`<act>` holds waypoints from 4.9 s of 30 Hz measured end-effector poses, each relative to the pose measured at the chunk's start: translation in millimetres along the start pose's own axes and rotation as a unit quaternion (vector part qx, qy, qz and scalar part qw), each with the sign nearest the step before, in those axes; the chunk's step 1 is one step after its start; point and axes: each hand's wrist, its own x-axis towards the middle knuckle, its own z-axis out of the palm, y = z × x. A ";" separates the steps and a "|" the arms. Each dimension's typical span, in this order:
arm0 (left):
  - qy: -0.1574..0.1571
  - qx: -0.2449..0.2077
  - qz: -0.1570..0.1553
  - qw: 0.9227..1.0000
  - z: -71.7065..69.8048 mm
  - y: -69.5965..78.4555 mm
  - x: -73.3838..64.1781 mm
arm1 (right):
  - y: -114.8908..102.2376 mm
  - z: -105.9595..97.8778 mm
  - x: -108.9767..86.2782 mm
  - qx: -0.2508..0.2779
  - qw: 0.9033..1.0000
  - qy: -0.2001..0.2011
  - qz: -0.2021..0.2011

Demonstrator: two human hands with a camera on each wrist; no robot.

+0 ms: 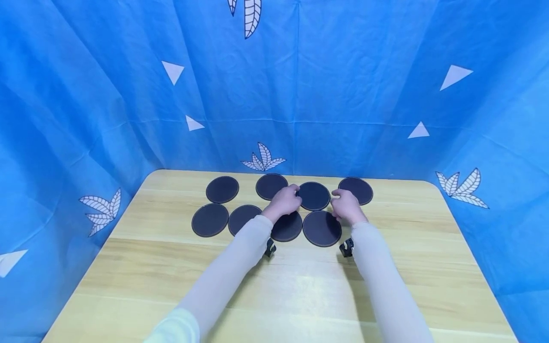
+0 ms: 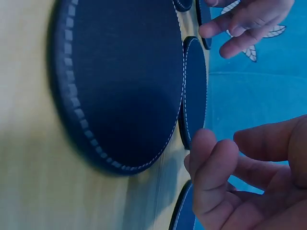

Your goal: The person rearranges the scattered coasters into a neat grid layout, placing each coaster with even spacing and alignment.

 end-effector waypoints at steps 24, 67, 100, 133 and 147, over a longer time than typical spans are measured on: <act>-0.040 -0.299 -0.087 0.950 2.9 3.0 8.9 | -5.8 0.2 15.6 0.109 0.992 0.008 0.060; -0.095 -0.450 0.054 0.886 -1.6 -16.1 -18.4 | -24.1 5.6 -29.2 0.314 0.941 -0.113 -0.059; -0.190 -0.450 0.137 0.862 -24.3 -35.5 -49.6 | -43.1 12.3 -56.2 0.303 0.942 -0.122 -0.080; -0.141 -0.367 0.228 0.891 -49.4 -47.4 -92.5 | -53.7 18.5 -91.1 0.311 0.930 -0.137 -0.138; -0.063 -0.410 0.213 0.885 -51.5 -42.6 -107.1 | -56.6 28.9 -100.3 0.310 0.929 -0.144 -0.140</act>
